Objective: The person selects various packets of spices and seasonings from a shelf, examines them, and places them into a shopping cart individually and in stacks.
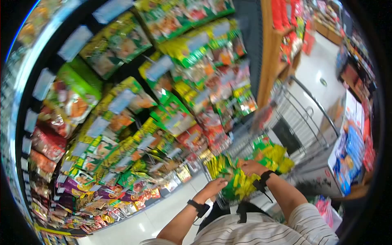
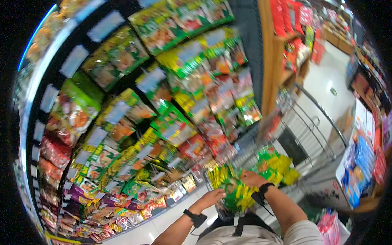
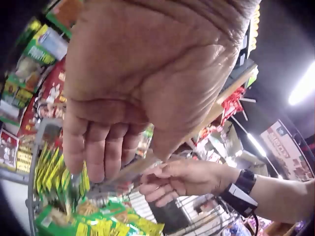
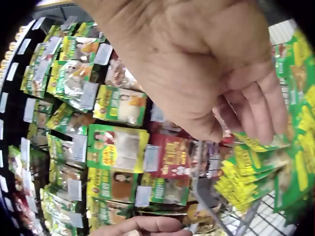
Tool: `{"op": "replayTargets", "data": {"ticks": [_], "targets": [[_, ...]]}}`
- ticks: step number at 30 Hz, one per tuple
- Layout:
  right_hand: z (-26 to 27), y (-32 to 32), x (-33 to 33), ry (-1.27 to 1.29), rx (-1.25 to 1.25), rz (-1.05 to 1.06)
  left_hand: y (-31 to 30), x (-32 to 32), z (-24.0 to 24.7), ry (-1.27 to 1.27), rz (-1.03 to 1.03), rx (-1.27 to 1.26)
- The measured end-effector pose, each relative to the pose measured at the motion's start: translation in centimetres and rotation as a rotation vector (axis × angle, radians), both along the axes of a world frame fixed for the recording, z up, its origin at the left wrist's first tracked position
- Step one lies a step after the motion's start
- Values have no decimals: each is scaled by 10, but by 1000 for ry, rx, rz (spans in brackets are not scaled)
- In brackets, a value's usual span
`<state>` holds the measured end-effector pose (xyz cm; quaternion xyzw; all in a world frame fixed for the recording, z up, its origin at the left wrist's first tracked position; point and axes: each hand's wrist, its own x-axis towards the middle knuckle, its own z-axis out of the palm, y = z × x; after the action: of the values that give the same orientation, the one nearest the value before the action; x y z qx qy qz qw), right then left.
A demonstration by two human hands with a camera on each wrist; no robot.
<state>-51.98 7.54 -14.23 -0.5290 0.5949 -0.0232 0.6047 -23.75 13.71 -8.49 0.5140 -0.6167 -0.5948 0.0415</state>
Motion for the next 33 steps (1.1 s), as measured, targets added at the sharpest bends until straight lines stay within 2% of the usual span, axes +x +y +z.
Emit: {"op": "replayTargets", "data": {"ticks": [1, 3, 5, 9, 10, 11, 14, 15, 16, 18, 19, 20, 21, 22, 23, 26, 29, 30, 33], "targets": [[2, -9, 5, -80, -19, -41, -7, 14, 5, -5, 12, -106], [46, -33, 22, -174, -210, 55, -20, 41, 29, 21, 60, -292], [111, -50, 43, -313, -289, 97, -29, 63, 83, 30, 128, -388], [244, -76, 82, -511, -272, 272, -32, 117, 100, 146, 335, -370], [284, -80, 91, -475, -347, 326, -22, 120, 115, 122, 472, -278], [325, -81, 100, -495, -438, 323, -21, 137, 101, 203, 473, -273], [416, -105, 119, -451, -722, 358, -3, 165, 96, 223, 556, -193], [440, -116, 127, -459, -912, 407, 3, 176, 85, 212, 578, -159], [464, -126, 135, -360, -1092, 424, 6, 184, 75, 201, 598, -124], [498, -151, 157, -247, -1304, 404, 12, 193, 61, 244, 654, -92], [515, -154, 170, -229, -1283, 359, 12, 195, 59, 266, 684, -76], [522, -173, 186, -165, -1459, 359, 13, 194, 69, 319, 699, -61], [527, -185, 196, -165, -1474, 347, 10, 193, 78, 388, 685, -71], [533, -196, 208, -52, -1617, 372, 4, 191, 89, 460, 671, -81], [539, -209, 220, 66, -1756, 397, 0, 188, 107, 531, 655, -89], [540, -264, 254, 346, -1960, 339, -22, 171, 247, 702, 480, -365], [556, -289, 272, 481, -1696, 292, -44, 176, 334, 736, 362, -607], [564, -291, 280, 621, -1690, 266, -54, 179, 349, 767, 375, -628], [578, -287, 298, 625, -1622, 229, -70, 181, 373, 826, 370, -654]]}}
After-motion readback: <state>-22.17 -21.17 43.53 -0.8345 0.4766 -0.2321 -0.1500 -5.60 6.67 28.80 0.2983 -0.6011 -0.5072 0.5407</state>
